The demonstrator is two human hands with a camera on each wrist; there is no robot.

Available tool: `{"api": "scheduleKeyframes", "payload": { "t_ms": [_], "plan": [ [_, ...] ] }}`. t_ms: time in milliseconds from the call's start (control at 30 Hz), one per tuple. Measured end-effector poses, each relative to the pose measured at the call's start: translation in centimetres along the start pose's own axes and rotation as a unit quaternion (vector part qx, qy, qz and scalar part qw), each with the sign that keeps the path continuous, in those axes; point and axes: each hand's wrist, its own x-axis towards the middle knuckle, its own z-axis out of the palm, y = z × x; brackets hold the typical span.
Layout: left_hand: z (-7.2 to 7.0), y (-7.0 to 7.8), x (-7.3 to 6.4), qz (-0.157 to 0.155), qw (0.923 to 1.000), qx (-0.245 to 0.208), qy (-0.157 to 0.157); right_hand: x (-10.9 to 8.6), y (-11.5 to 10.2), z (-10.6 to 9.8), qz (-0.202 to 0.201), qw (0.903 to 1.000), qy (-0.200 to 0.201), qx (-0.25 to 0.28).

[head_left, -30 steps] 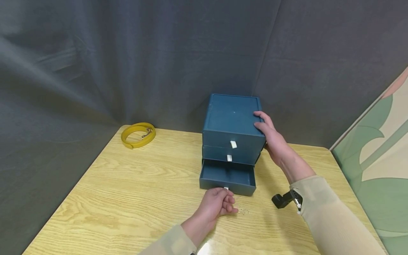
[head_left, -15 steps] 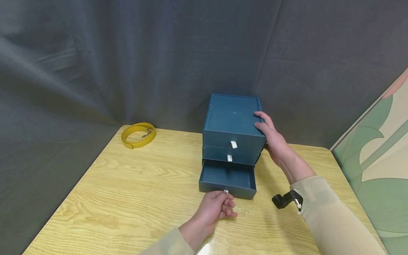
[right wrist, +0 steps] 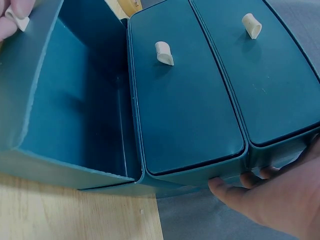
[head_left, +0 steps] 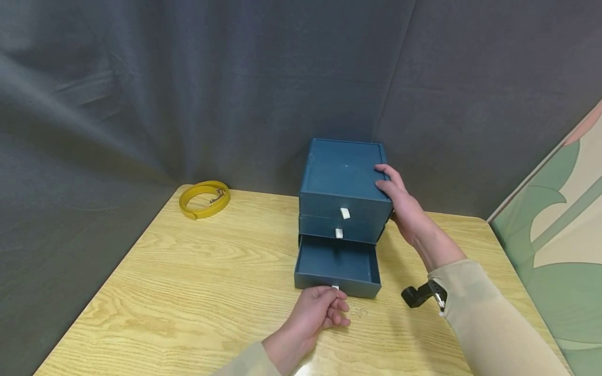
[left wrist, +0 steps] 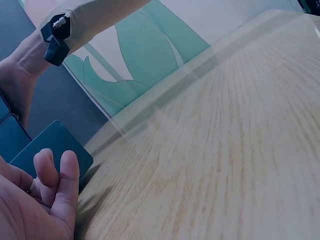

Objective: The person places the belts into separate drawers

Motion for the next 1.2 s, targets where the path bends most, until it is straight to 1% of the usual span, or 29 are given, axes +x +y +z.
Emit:
{"api": "scheduleKeyframes", "payload": {
  "t_ms": [267,600,900,1200],
  "plan": [
    [-0.1,-0.2,-0.4,-0.012,0.9999,0.006,-0.006,0.1,0.1,0.0,-0.001,1.0,0.002,-0.002],
    [0.0,-0.4,-1.1,-0.019,0.9997,0.01,-0.01,0.1,0.0,0.0,0.003,1.0,0.001,0.003],
    [-0.3,-0.4,-1.7,-0.026,0.9994,0.017,-0.013,0.1,-0.1,0.0,0.005,1.0,0.003,-0.001],
    [-0.5,-0.7,-2.1,-0.034,0.999,0.026,-0.014,0.1,0.0,0.0,0.004,1.0,0.002,0.0]
  ]
}}
